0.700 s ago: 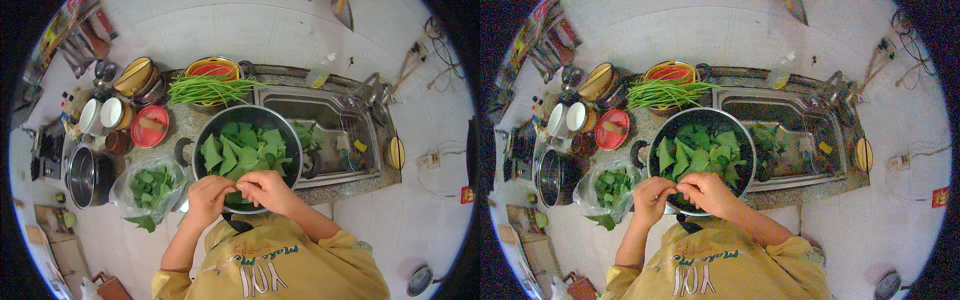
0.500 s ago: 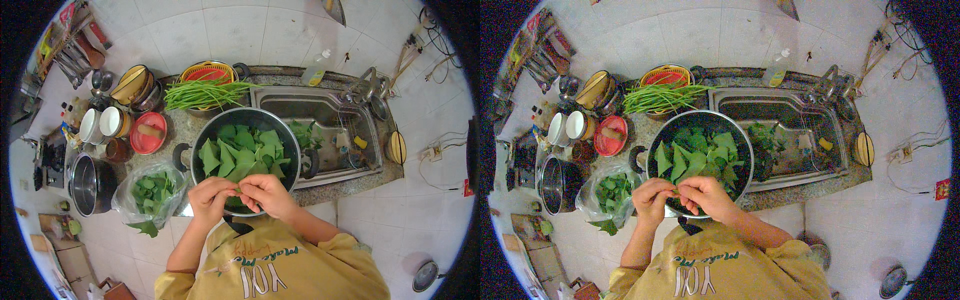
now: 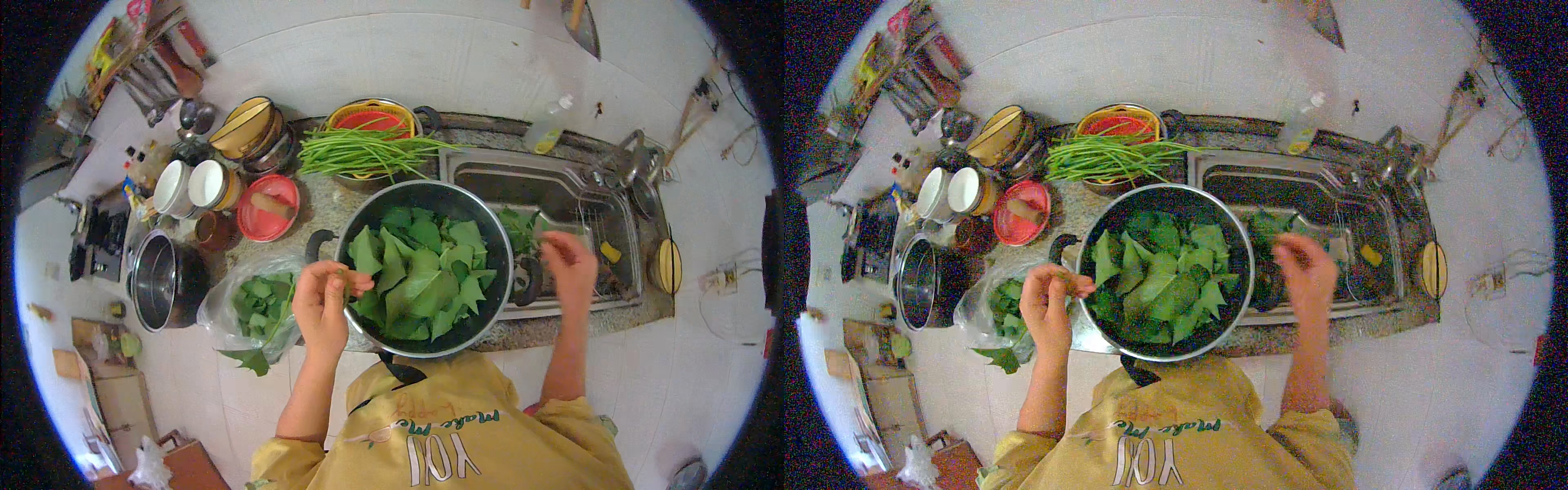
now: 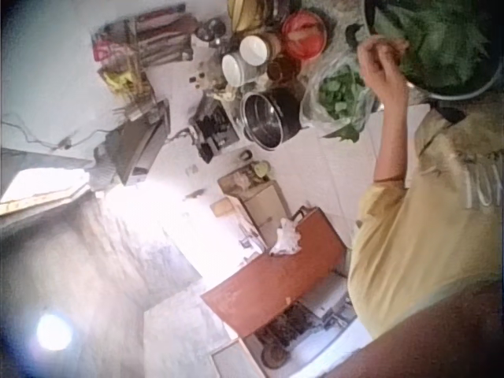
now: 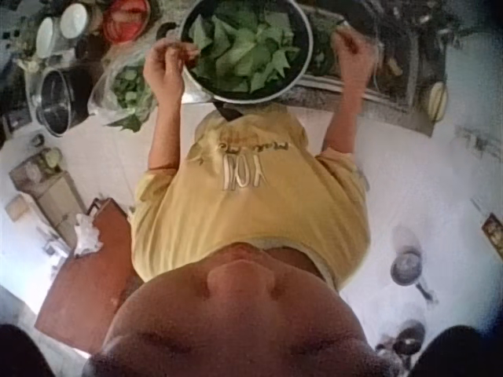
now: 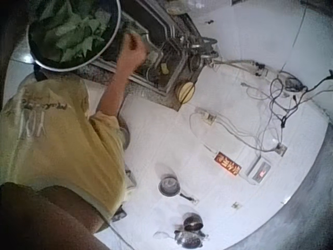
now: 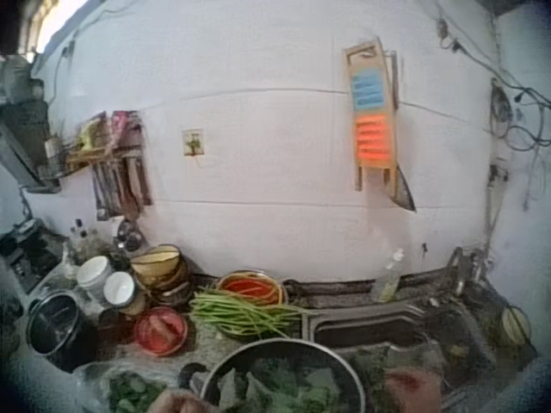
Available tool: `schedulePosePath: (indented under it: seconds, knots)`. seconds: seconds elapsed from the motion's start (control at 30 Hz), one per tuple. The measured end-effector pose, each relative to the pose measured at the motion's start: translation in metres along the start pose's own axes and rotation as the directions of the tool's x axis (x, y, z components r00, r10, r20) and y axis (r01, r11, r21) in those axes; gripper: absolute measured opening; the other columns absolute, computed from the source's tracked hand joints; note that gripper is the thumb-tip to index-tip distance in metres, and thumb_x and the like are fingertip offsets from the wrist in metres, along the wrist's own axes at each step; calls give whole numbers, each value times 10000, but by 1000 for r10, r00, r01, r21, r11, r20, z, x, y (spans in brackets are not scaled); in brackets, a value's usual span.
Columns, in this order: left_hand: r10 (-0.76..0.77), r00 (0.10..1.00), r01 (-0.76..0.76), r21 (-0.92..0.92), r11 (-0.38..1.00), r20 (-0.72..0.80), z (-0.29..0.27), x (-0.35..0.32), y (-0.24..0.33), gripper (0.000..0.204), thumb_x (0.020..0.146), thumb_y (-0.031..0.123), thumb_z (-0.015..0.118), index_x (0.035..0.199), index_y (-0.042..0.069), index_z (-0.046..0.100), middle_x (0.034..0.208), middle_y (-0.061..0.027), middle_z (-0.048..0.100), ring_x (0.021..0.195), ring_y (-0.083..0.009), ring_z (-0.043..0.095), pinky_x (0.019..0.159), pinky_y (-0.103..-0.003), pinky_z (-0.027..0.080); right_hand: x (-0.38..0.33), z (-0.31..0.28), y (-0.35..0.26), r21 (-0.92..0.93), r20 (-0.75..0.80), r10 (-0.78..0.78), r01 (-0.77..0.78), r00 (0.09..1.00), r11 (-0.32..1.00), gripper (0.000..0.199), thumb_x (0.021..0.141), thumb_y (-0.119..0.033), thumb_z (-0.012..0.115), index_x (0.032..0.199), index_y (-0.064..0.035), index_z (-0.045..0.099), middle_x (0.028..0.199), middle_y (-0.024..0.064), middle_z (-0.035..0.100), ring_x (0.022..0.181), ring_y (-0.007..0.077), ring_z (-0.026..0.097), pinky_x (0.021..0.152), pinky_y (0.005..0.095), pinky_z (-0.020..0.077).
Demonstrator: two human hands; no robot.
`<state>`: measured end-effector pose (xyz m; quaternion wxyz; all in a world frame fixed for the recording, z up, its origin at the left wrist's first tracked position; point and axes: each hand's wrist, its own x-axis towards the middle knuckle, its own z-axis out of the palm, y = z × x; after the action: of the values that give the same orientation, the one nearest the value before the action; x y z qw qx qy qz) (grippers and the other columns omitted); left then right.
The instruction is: The person stands at a kitchen counter and prepares green leafy vegetables by hand. They pick up individual leaves, remove the stems, and place the cleaned leaves into a metal bowl. The person handles the leaves one by one, occasionally inspecting them before adding them to the bowl.
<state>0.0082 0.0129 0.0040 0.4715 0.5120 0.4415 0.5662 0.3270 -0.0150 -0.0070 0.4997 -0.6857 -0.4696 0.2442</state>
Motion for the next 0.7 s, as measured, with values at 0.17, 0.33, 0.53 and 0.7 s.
schedulePosePath:
  seconds: [0.17, 0.33, 0.53, 0.7]
  knots:
    - [-17, 1000, 13, -228, 973, -13, 8, 1, 3, 101, 883, 95, 424, 918, 1, 435, 924, -200, 595, 831, -226, 596, 727, -306, 474, 8, -17, 30, -802, -90, -387, 164, 918, 575, 278, 744, -89, 606, 1022, -86, 600, 1012, 109, 591, 939, 213, 554, 823, 303, 424]
    - [49, 999, -47, -123, 991, 8, 22, 2, -17, 45, 798, -6, 509, 823, 7, 544, 914, -89, 556, 784, -165, 547, 681, -269, 443, -12, 45, -25, -44, 296, -122, 141, 947, 989, 298, 777, -105, 568, 1075, -91, 573, 1030, 106, 589, 971, 249, 546, 857, 321, 409]
    - [-175, 984, 135, -511, 849, -31, 22, -5, -8, 113, 834, 72, 528, 927, 10, 520, 799, -68, 557, 680, -154, 547, 626, -263, 453, -30, 113, -81, 142, 681, -308, 294, 664, 945, 282, 781, -32, 507, 1057, -30, 561, 837, 122, 579, 775, 239, 575, 682, 315, 453]
    - [-298, 929, 122, -575, 809, -221, 7, 0, 2, 188, 849, 120, 512, 1003, 13, 514, 830, -86, 562, 685, -162, 550, 642, -272, 459, 3, 145, -90, 175, 623, -463, 465, 631, 868, 214, 747, -38, 528, 944, -13, 609, 773, 116, 563, 729, 232, 571, 655, 302, 452]
